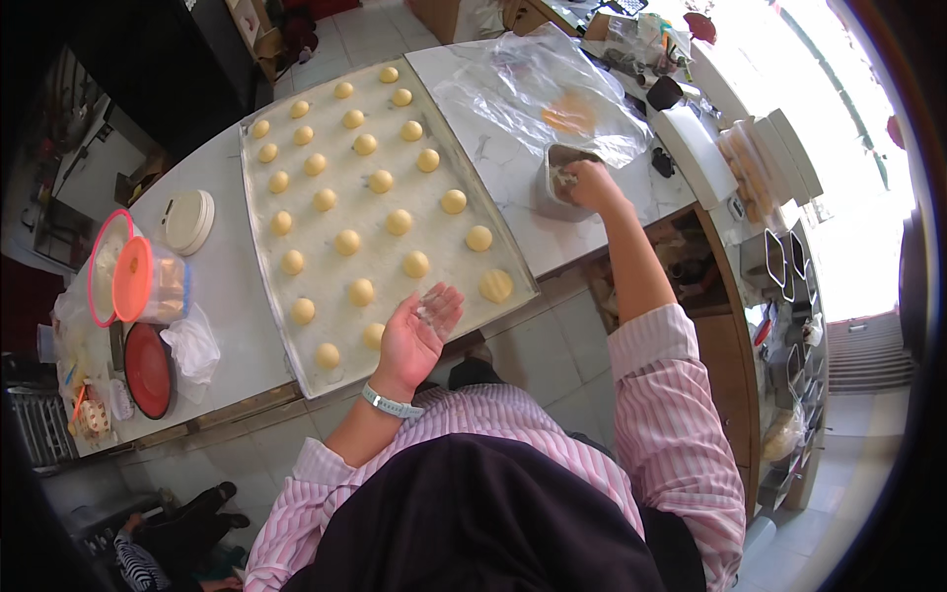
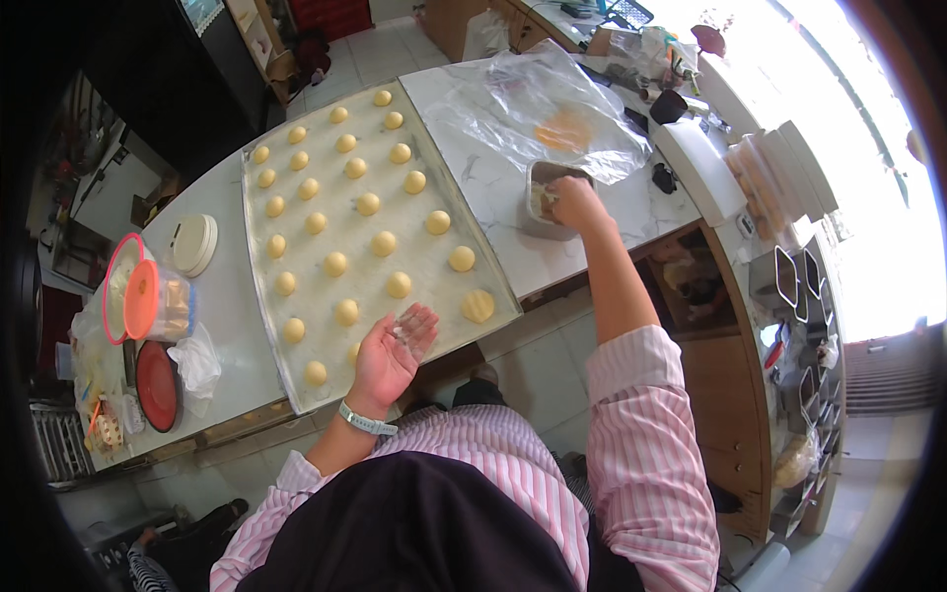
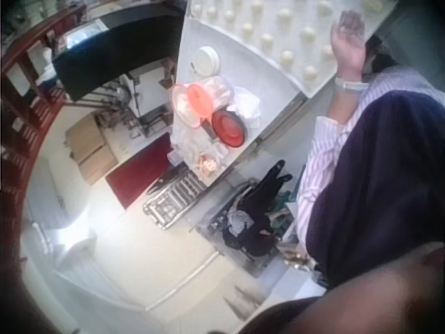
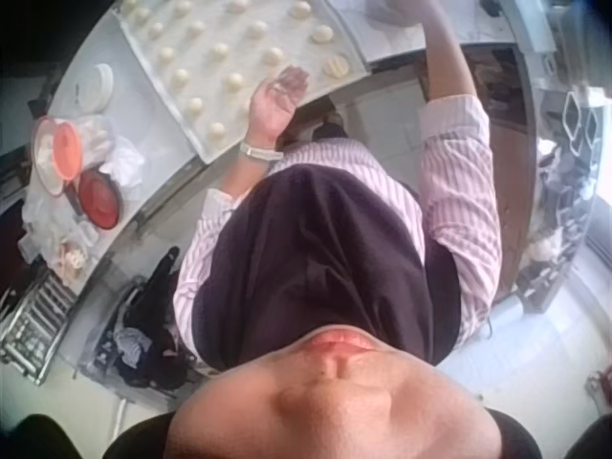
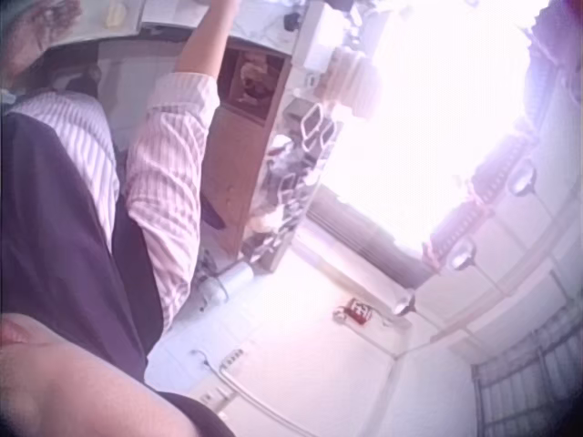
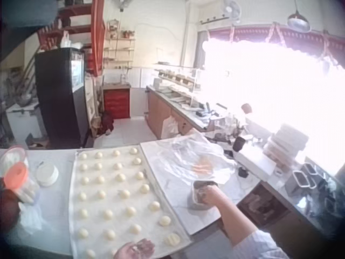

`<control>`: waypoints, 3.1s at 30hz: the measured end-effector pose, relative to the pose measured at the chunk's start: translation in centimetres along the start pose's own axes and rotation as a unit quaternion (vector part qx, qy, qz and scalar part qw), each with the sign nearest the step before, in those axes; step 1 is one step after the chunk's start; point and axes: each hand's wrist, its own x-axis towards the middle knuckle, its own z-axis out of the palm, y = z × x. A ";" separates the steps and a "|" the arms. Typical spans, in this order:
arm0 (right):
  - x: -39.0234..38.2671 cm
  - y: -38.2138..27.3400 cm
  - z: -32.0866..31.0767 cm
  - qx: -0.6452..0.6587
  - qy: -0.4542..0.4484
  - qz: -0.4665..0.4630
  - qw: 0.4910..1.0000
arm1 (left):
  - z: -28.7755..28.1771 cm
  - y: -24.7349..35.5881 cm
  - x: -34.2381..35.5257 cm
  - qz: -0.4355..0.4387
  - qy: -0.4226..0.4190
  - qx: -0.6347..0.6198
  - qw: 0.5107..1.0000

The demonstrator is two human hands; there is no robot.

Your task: The person shapes dough balls into rings and places them on a baking tray, covers the tray with plastic wrap, moves the tray to a shelf, and then uncovers a second tray to shape more rings.

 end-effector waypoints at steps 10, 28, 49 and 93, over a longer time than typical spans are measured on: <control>-2.8 -1.7 -0.7 0.068 0.070 -0.121 0.988 | 1.6 -1.8 1.6 -0.058 -0.014 0.011 0.998; -16.7 -9.3 5.1 -0.112 -0.111 -0.231 0.960 | 1.0 2.9 0.7 0.071 -0.033 -0.012 0.997; -16.2 -8.6 4.5 -0.036 -0.048 -0.137 0.989 | -0.6 3.3 -0.4 0.071 -0.015 -0.022 0.997; -14.7 -13.0 0.9 0.575 0.028 0.073 0.815 | 5.8 -1.6 4.2 0.173 -0.062 0.369 0.911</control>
